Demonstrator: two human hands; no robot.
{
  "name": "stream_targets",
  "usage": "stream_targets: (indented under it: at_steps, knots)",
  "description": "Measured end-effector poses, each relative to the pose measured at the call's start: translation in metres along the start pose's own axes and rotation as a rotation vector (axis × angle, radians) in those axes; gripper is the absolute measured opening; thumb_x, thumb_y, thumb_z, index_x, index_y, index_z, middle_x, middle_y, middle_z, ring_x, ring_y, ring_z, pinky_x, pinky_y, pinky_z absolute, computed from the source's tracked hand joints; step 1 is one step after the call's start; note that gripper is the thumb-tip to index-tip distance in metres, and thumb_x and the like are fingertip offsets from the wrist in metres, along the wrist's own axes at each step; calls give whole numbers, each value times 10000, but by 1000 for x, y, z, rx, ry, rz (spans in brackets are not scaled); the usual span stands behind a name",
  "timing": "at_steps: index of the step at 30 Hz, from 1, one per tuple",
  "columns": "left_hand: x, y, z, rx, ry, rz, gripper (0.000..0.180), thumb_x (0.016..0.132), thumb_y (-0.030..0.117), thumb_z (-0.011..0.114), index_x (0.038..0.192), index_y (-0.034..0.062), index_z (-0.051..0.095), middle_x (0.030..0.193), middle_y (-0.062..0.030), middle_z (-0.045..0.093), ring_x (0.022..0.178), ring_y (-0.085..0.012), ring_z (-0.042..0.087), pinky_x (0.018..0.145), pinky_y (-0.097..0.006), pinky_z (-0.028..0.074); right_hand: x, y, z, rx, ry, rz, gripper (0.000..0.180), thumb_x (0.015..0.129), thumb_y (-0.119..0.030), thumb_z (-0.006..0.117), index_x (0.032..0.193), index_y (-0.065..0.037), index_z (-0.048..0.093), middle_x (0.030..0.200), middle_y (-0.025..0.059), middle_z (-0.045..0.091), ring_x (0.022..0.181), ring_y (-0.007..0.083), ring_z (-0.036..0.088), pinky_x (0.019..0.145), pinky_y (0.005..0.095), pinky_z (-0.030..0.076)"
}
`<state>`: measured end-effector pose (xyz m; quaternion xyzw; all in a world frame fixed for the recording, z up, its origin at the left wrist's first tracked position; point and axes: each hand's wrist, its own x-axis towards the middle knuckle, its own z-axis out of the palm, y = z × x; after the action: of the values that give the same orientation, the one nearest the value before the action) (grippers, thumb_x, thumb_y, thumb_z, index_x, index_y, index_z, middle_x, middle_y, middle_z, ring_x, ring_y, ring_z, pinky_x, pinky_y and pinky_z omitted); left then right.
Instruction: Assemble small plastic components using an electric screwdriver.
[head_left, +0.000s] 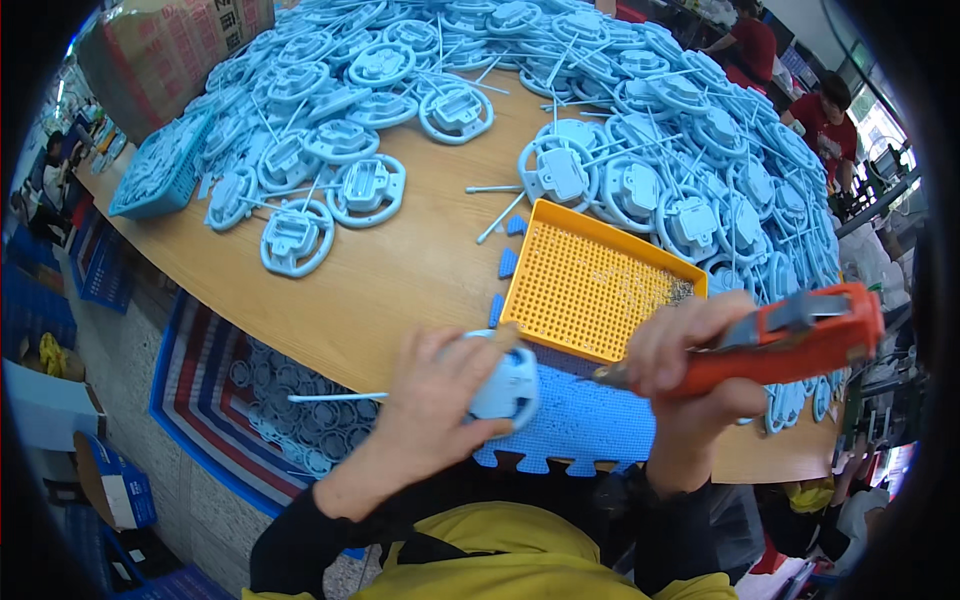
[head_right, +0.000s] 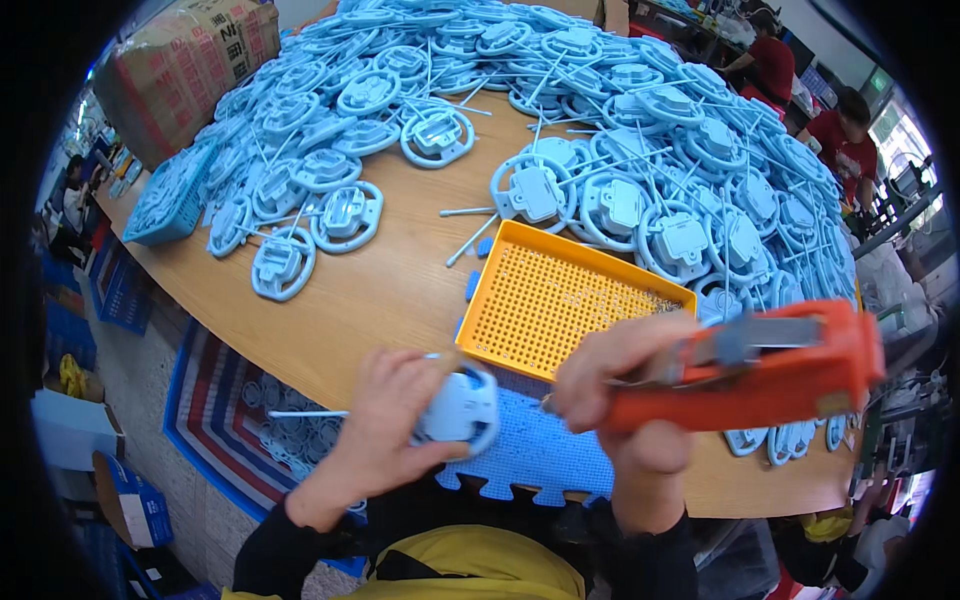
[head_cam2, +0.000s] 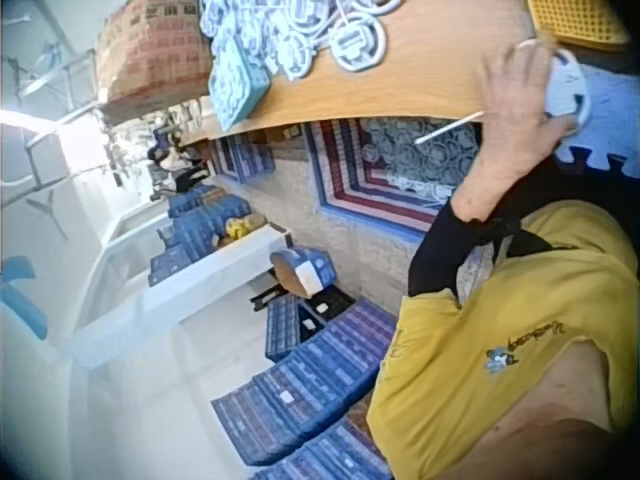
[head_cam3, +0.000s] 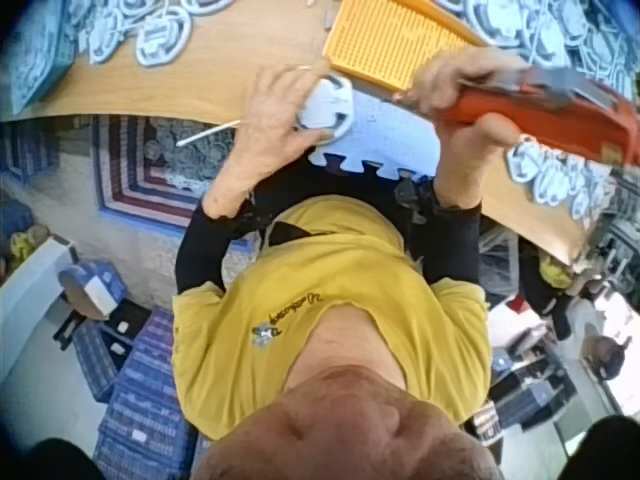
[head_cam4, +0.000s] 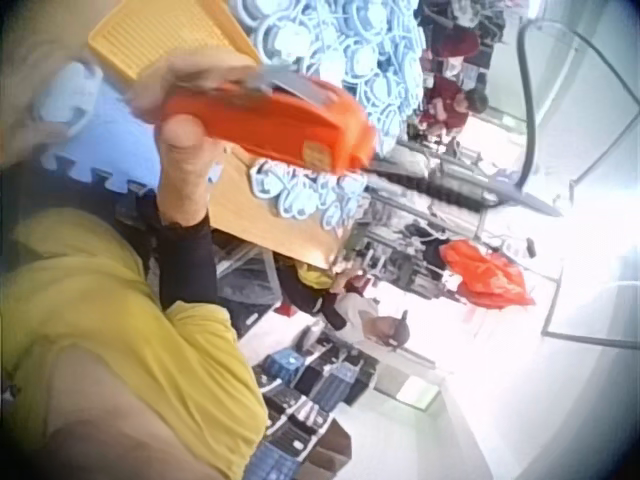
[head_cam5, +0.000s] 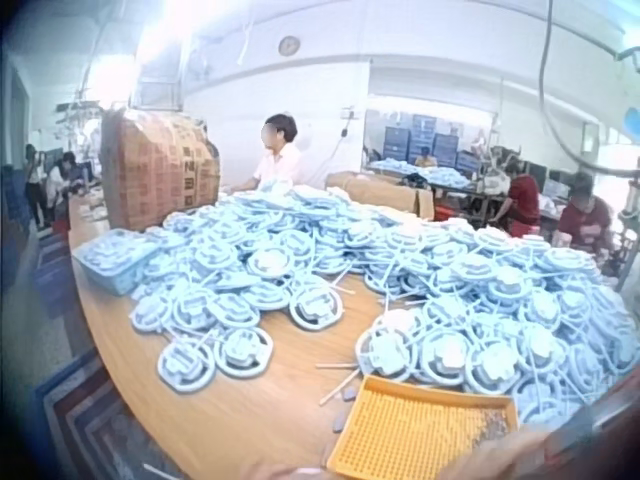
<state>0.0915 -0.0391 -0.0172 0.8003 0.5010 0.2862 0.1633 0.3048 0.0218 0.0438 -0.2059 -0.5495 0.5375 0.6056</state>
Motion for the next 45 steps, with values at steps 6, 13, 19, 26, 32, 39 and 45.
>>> stream_targets:
  at_steps: [6,13,19,26,32,39,45]
  knots:
    - [46,-45,-55,12,-54,58,779,655,235,797,1337,75,459,1246,-193,483,1165,-379,455,967,-454,390,17,6,-24,-121,147,-108,649,763,-663,613,984,-71,461,648,6,476,507,108,465,471,246,400]
    - [223,-100,-10,31,-129,64,770,744,284,722,1391,32,388,1351,-228,458,1246,-356,458,1027,-392,383,23,20,-31,-147,162,-84,667,749,-679,609,975,-70,455,639,0,480,493,112,468,469,250,413]
    - [266,-82,13,42,-115,-135,755,738,319,723,1359,4,430,1241,-227,565,1077,-317,599,936,-367,471,19,25,-32,-97,152,-53,677,725,-683,621,953,-68,453,627,11,500,466,122,474,428,254,416]
    - [233,-88,-3,-317,107,-150,652,699,277,768,1254,15,550,1087,-169,643,974,-228,647,821,-328,530,14,24,-40,71,99,90,633,687,-485,808,992,-31,489,699,61,561,620,149,563,537,254,458]
    - [114,-51,-38,-612,386,-296,513,773,61,704,1257,1,544,1084,-77,624,943,-136,609,812,-271,512,13,29,-41,37,135,142,648,628,-481,850,959,-39,510,670,59,565,585,137,546,513,243,441]
    - [-20,13,10,-209,395,-191,472,748,190,773,1193,105,639,965,-144,620,892,-310,582,923,-438,420,8,44,-39,-152,110,29,571,736,-538,739,950,-82,471,606,17,473,489,108,446,402,236,351]
    - [-46,36,5,75,272,-258,701,812,390,648,1377,47,417,1223,-201,451,1193,-373,381,1030,-614,183,-4,-2,-28,-93,190,-224,635,815,-581,642,1073,-48,413,738,4,419,593,69,411,513,191,346]
